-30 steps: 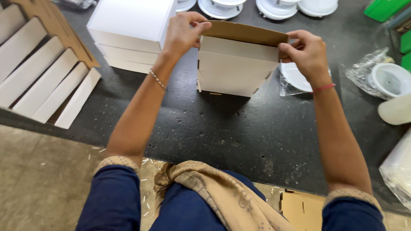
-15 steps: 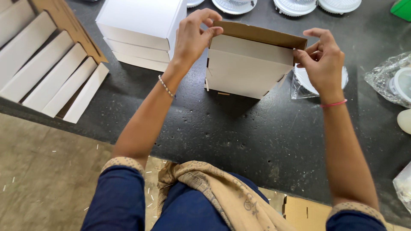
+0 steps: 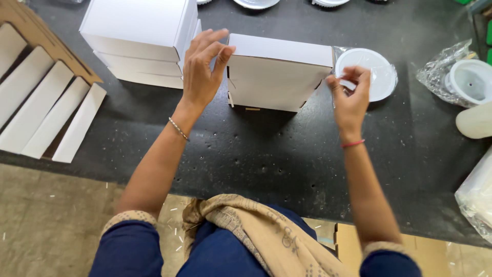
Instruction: The person wraps round LED ceiling light fixtures in clear plastic bags, sealing each bag around the fixture. They place the wrapped fixtures into white cardboard boxes, fold the box flaps closed, and stack the finished boxes on the work table.
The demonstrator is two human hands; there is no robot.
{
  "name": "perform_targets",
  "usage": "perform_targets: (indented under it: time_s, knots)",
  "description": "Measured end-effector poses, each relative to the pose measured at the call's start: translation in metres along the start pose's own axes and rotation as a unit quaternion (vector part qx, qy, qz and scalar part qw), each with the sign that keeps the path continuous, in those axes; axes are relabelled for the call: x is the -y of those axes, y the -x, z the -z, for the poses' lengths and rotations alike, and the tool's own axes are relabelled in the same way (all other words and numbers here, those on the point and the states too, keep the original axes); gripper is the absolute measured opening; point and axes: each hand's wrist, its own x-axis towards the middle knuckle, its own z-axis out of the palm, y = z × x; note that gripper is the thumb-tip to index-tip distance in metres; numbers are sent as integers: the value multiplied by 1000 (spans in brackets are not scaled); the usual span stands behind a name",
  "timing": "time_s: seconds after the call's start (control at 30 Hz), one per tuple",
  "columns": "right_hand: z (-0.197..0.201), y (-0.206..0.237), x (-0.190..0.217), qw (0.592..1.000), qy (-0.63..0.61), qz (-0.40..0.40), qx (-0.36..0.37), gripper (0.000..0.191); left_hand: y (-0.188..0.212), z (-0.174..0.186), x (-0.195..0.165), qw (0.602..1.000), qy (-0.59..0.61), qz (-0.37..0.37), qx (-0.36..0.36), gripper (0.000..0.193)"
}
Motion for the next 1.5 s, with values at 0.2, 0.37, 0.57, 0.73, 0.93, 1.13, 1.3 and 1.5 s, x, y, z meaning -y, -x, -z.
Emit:
perform_targets:
  time_s: [0.2, 0.37, 0.57, 0.73, 0.93, 1.13, 1.3, 1.5]
  knots:
    - [-50, 43, 5, 970, -197, -132, -52, 24, -2, -3, 1, 1000, -24, 20, -2, 40]
    - [-104, 97, 54, 903, -174, 5, 393, 20, -10, -5, 7, 999, -37, 8, 7, 48]
    - [-164, 33, 61, 936, 65, -186, 292, 51, -10, -8, 6, 999, -38, 35, -2, 52]
    - [-174, 33, 56, 856, -165, -182, 455, 41, -9, -12, 4, 999, -25, 41, -25, 55]
    - [-185, 87, 44, 864, 81, -230, 441, 40, -11, -13, 5, 999, -14, 40, -26, 52]
    - [-210, 75, 8, 922, -39, -242, 299, 34, -11, -11, 3, 999, -8, 22, -40, 49]
    - [-197, 122, 7, 740, -174, -107, 640, 40, 5, 2, -12, 999, 5, 36, -21, 41]
    - [-77, 142, -43, 696, -413, -399, 431, 58, 82, 17, -49, 995, 58, 5, -85, 12]
